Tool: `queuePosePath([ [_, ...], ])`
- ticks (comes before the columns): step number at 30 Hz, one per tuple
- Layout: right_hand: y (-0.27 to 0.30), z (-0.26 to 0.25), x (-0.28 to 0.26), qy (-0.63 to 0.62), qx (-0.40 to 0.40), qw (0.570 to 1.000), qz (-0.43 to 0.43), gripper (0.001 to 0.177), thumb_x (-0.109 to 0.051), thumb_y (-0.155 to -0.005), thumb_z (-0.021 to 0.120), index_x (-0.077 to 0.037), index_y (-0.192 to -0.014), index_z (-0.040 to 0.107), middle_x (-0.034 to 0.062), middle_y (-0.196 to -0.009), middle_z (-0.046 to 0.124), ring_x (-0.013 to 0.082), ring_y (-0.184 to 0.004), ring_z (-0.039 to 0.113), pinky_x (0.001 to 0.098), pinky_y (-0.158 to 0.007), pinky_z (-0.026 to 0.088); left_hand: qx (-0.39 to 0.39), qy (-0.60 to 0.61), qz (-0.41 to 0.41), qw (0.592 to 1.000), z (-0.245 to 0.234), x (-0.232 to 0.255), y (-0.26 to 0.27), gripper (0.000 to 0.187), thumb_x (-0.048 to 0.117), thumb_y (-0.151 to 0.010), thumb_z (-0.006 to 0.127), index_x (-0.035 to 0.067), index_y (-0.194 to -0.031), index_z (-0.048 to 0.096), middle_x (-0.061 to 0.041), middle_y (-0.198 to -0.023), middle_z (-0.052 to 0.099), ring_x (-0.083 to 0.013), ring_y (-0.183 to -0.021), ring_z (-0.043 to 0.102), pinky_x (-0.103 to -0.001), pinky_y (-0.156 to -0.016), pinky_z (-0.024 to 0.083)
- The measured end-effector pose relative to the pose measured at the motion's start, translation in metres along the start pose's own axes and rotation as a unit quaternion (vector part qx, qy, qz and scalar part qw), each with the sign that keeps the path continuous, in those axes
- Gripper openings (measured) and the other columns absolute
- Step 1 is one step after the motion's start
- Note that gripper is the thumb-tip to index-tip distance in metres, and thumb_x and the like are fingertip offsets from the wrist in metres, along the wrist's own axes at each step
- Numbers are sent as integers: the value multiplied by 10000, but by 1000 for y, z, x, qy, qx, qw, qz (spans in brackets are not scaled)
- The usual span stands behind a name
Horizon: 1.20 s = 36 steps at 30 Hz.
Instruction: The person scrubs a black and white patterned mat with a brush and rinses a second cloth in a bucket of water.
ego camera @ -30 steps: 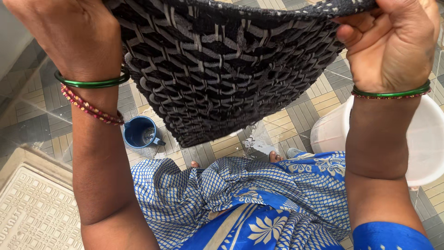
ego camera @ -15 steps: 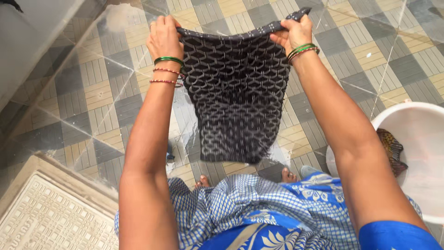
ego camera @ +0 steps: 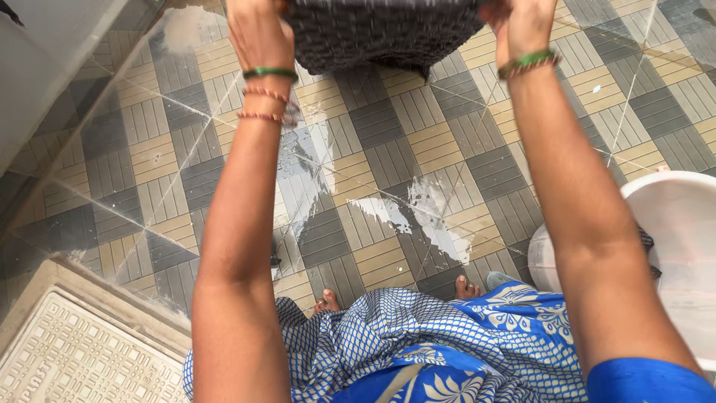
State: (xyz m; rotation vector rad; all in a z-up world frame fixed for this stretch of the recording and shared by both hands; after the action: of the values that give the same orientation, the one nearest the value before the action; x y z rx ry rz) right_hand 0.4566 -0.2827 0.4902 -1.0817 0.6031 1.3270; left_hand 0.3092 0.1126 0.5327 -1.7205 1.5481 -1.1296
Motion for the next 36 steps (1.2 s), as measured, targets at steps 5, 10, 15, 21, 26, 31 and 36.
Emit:
queuePosePath([
  [5, 126, -70, 99, -10, 141, 986, 84, 337, 25, -901, 643, -77, -1193, 508, 77, -976, 706, 191, -720, 709, 303, -529, 594, -109, 89, -66, 988, -14, 24, 139, 278, -82, -801, 740, 115, -963, 629, -90, -1003, 587, -309, -986, 583, -422, -807, 516],
  [10, 290, -161, 240, 151, 283, 924, 207, 222, -21, -850, 699, -81, -952, 512, 107, -745, 656, 190, -464, 593, 303, -372, 466, -309, 64, -138, 939, 32, 4, 364, 322, -72, -704, 683, 131, -952, 657, -109, -988, 648, -341, -977, 607, -447, -848, 527],
  [15, 427, -168, 262, 400, 82, 765, 499, 40, -12, -828, 609, 9, -860, 623, 245, -861, 719, 298, -644, 688, 433, -533, 501, -657, -70, -272, 700, 40, -4, 537, 296, 330, -937, 739, 132, -1156, 747, -169, -1246, 671, -345, -1263, 588, -476, -1029, 517],
  [21, 389, -182, 242, 568, -23, 697, 437, 233, -258, -917, 630, -55, -991, 716, 209, -917, 776, 342, -851, 784, 438, -774, 594, -572, 30, -325, 753, 37, -11, 518, 538, 179, -803, 841, 180, -1302, 642, -169, -1335, 606, -376, -1236, 594, -464, -1040, 495],
  [26, 360, -181, 223, 637, 0, 717, 284, 250, -331, -917, 683, -138, -1056, 762, 194, -964, 758, 383, -993, 721, 481, -891, 557, -551, 72, -291, 779, 57, 12, 498, 391, 200, -823, 814, 182, -1200, 714, -137, -1261, 691, -339, -1198, 651, -445, -1037, 513],
  [31, 384, -183, 230, 670, -95, 663, 320, 253, -335, -902, 677, -140, -1039, 762, 185, -1035, 751, 374, -1039, 705, 478, -945, 543, -625, 56, -250, 738, 46, 20, 516, 416, 214, -817, 832, 213, -1219, 725, -132, -1272, 694, -332, -1208, 643, -438, -1045, 500],
  [36, 374, -183, 240, 643, -113, 689, 313, 211, -269, -856, 644, -163, -983, 775, 140, -1039, 761, 347, -1004, 717, 460, -919, 558, -660, 40, -195, 724, 37, 21, 514, 446, 254, -797, 842, 197, -1227, 737, -118, -1275, 708, -317, -1196, 663, -425, -1038, 517],
])
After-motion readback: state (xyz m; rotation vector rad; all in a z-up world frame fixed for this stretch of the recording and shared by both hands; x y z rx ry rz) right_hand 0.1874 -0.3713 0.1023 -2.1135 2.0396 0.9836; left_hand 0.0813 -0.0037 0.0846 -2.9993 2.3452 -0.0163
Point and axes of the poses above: each hand's wrist, its own y-axis away from the middle knuckle, its own z-axis out of the palm, x = y × z, the point moved 7 cm from there along -y, towards the middle knuckle
